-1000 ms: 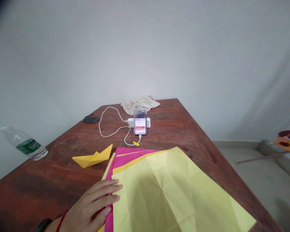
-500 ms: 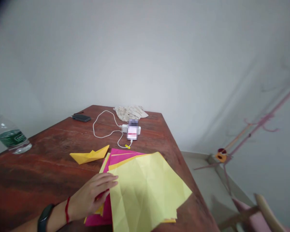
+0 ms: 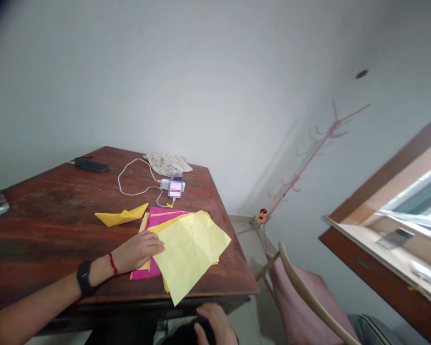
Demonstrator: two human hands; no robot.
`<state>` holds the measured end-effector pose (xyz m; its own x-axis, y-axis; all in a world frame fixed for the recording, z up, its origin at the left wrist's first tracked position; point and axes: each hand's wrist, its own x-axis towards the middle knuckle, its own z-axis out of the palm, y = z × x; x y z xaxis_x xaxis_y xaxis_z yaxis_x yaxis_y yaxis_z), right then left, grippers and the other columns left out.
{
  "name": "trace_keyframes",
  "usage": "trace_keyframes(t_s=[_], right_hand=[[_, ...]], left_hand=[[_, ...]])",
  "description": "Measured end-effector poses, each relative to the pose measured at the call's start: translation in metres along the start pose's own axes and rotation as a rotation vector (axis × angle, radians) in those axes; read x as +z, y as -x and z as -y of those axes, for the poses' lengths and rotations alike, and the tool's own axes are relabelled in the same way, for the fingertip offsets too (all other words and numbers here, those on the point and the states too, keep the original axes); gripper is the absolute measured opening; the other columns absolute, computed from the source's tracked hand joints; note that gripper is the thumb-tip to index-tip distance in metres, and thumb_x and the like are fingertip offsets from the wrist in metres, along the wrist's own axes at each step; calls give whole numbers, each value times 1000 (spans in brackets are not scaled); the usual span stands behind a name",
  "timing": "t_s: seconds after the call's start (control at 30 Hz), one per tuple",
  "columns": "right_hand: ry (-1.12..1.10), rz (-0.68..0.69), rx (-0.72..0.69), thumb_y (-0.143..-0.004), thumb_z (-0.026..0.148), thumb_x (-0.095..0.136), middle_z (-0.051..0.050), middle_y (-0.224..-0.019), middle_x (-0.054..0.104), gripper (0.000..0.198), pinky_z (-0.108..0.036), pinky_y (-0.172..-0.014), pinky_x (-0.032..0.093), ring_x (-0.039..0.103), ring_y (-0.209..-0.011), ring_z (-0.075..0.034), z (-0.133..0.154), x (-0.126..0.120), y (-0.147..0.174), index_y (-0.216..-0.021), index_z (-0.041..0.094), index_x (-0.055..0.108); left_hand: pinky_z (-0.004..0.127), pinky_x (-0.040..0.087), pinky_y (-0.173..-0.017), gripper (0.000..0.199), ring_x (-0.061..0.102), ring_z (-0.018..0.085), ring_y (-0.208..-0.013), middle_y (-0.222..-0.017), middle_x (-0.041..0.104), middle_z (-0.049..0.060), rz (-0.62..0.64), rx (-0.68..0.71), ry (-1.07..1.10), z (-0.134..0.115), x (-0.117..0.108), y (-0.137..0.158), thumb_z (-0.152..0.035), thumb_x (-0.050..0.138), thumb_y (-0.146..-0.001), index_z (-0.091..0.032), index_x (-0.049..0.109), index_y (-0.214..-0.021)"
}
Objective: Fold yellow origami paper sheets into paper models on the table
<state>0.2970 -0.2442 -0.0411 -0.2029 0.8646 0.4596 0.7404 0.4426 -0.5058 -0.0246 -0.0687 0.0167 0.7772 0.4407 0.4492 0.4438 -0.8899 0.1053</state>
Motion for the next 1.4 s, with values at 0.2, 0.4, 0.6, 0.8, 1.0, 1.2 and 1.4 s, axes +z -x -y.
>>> trace_keyframes(t_s=[0.2, 0.4, 0.6, 0.8, 1.0, 1.2, 1.4], right_hand=[[258, -131, -31, -93, 22, 52, -11, -151, 46, 55, -54, -108, 49, 48, -137, -34, 1, 3, -51, -147, 31, 48], [227, -91, -43, -94, 16, 47, -7, -157, 40, 50, -55, -112, 44, 39, -145, -32, -14, 20, -75, -140, 32, 57], [-32, -45, 73, -99, 28, 45, -10, -143, 58, 37, -52, -114, 41, 48, -138, -29, -18, 13, -70, -129, 26, 67], [-313, -130, 331, -96, 48, 54, -13, -117, 74, 40, -46, -101, 52, 69, -110, -32, -23, 1, -73, -114, 19, 74], [-479, -208, 413, -85, 60, 65, -14, -107, 76, 50, -42, -89, 56, 69, -103, -33, -38, -4, -93, -107, 16, 76], [-575, -264, 462, -84, 59, 66, -7, -81, 73, 45, -34, -70, 56, 67, -76, -24, -45, 5, -116, -96, 17, 73], [-635, -284, 461, -80, 57, 71, -8, -84, 74, 43, -36, -75, 56, 68, -79, -26, -57, 4, -119, -98, 18, 72]], left_hand=[[40, 41, -110, 43, 58, 24, -124, -131, 66, 11, 12, -135, 197, 16, -16, -17, 0, 47, -83, -18, 70, -114], [37, 46, -105, 39, 64, 24, -117, -126, 70, 10, 8, -241, 298, 47, -19, -54, -12, 41, -93, -15, 68, -120], [32, 49, -100, 43, 66, 23, -113, -124, 72, 8, 38, -253, 374, 67, -7, -59, -10, 40, -91, -15, 68, -123], [31, 44, -108, 43, 61, 21, -124, -134, 67, 5, 120, -152, 443, 58, -9, -45, -10, 47, -90, -22, 67, -127], [42, 41, -110, 29, 54, 31, -130, -146, 56, 10, 159, -166, 299, 43, -18, -27, -39, 69, -86, -22, 75, -109], [38, 45, -98, 36, 61, 25, -105, -103, 70, 10, -44, -32, 257, 19, -3, -27, -38, 55, -97, -19, 74, -73], [30, 43, -72, 43, 55, 18, -71, -64, 56, 4, -99, 133, 286, 12, 14, -27, -28, 49, -99, -20, 58, -58]])
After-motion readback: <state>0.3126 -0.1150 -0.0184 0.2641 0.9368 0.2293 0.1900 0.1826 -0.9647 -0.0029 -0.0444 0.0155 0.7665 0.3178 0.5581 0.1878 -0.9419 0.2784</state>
